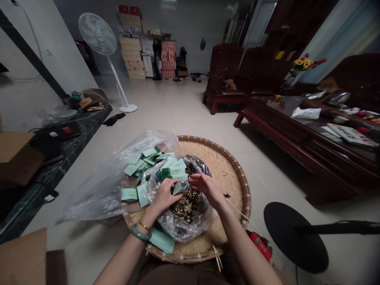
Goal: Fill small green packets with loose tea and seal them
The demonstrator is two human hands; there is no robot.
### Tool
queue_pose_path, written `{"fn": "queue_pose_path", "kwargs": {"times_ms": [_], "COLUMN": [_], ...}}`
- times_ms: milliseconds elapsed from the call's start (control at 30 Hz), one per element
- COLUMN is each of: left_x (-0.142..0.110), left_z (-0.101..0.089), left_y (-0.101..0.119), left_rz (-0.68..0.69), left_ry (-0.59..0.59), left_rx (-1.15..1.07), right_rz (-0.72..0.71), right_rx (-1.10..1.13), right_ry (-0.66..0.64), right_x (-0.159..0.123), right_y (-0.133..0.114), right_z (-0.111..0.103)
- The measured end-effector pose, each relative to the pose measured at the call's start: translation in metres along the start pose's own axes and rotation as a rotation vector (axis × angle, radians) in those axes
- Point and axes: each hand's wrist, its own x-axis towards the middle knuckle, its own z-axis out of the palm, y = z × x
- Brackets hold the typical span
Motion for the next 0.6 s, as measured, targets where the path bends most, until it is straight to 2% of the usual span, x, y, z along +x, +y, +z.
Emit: {"fn": "queue_pose_path", "kwargs": {"times_ms": [67,133,200,267,400,600], "left_x": [0.0,-0.001,-0.001,-0.001,0.0,0.001], "left_z": [0.0,-0.001,-0.001,-0.001,-0.002,-0.003], "left_y": [-0.002,-0.004,-0.005,-0.005,-0.005,-0.007], "left_rz": [-0.059,-0.103,-0.124,-0.117,-0.067,-0.062], "left_ry": [0.02,0.036,0.061,0.087,0.116,0.095], "left_rx": [-0.005,-0.012,-0.015,-0.017,-0.017,-0.016], "right_rz": [-0.015,-0.025,-0.031,-0.011,-0.019,-0.03], "right_rx": [-0.216,-0.584,-0.921,-1.136,-1.246,-1.195], "right_ry": [0.0,-0.101,-0.177,-0.176,-0.198,-0.247], "right_x": [-0.001,-0.003,-0.005,-0.006,-0.003,-0.003], "right_y": [0.009,0.022,0.033,0.041,0.042,0.042], "right_z": [-0.005,-0.003,0.005,0.015,0.026,0.018]}}
